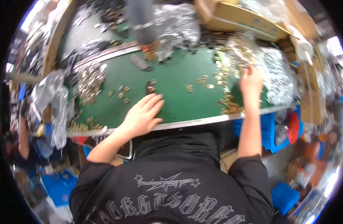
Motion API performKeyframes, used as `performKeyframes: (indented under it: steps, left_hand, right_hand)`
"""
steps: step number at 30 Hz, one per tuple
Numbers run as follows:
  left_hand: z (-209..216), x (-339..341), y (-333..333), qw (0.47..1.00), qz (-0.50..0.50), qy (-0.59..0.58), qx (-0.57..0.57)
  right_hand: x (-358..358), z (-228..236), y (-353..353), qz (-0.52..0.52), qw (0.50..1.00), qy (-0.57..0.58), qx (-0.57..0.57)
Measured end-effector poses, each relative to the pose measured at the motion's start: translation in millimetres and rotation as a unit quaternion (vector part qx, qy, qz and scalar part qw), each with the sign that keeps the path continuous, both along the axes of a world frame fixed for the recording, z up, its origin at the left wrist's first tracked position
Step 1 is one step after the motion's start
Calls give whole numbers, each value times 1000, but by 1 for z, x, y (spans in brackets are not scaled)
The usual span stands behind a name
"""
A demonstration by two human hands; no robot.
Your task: Assembling small black plastic components with metal rings using an electric screwdriver at a manual workstation.
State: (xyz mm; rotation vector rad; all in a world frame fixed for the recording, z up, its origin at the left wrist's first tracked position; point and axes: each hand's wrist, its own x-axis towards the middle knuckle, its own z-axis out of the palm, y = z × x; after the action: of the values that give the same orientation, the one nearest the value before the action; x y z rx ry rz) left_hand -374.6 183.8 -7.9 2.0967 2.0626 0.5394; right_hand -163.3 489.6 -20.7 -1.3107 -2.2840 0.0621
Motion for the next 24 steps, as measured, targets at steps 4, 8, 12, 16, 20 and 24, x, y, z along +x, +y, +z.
performKeyframes:
  steps: [4, 8, 12, 16, 20, 24]
  left_hand:
    - [-13, 7, 17, 998, 20, 20, 53]
    - [10, -11, 1, 992, 61, -15, 105]
    - [2, -75, -30, 970, 209, 7, 123]
    - [-16, -92, -32, 961, 232, -10, 147]
    - [-20, -91, -28, 966, 221, -4, 135]
    - [-1, -72, -14, 902, 264, -262, 218]
  right_hand:
    - [14, -26, 37, 25, 987, -162, -5]
    - [14, -19, 26, 50, 998, 25, -22]
    - [19, -10, -20, 94, 947, 255, -169]
    - [-15, -12, -75, 168, 899, 347, -209]
    - [-54, 2, -116, 212, 866, 373, -257]
    - [-80, 38, -171, 332, 876, 287, -201]
